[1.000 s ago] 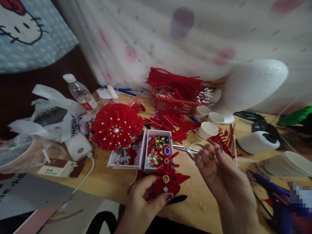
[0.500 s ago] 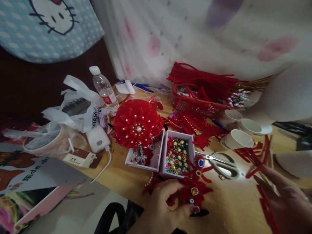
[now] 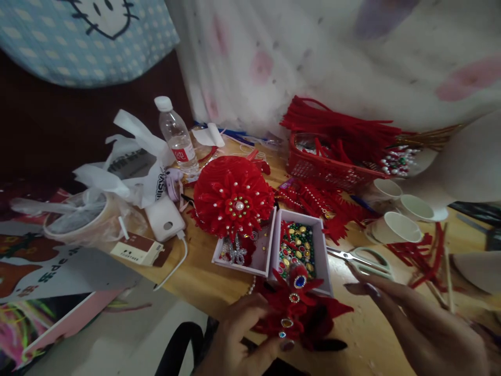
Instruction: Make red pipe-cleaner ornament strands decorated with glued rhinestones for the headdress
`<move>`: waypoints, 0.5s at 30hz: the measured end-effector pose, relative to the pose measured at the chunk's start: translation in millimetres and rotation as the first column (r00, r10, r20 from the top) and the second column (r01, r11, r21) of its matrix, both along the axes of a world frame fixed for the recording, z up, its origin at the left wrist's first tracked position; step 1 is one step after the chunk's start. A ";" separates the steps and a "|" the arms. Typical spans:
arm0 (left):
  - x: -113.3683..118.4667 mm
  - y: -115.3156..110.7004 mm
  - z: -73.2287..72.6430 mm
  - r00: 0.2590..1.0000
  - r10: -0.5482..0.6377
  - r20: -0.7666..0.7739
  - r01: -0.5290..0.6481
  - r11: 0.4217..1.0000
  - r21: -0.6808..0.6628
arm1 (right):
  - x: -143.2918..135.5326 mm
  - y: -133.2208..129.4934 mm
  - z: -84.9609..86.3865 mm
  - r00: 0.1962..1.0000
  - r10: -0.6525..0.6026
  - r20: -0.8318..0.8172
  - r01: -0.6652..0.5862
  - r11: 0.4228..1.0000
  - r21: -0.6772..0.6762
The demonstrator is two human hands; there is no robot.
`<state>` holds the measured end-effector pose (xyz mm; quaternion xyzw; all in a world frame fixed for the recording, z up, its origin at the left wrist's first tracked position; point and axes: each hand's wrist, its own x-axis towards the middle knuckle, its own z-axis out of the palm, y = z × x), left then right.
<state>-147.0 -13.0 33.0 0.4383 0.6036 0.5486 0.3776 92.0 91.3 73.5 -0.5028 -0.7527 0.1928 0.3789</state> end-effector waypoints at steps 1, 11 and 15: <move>-2.6 -2.0 -2.1 1.000 -0.005 -0.023 0.006 0.999 0.032 | -3.8 0.6 0.9 0.996 0.051 0.075 -0.051 0.999 0.005; -8.7 4.9 -20.9 0.978 -0.206 -0.045 0.206 0.979 -0.001 | -17.2 -13.2 -7.1 0.987 0.043 0.155 -0.048 0.998 0.030; -6.2 1.1 -42.4 0.989 -0.133 -0.070 0.131 0.991 -0.022 | -5.4 -30.7 -19.2 0.997 -0.043 0.064 0.042 0.999 0.017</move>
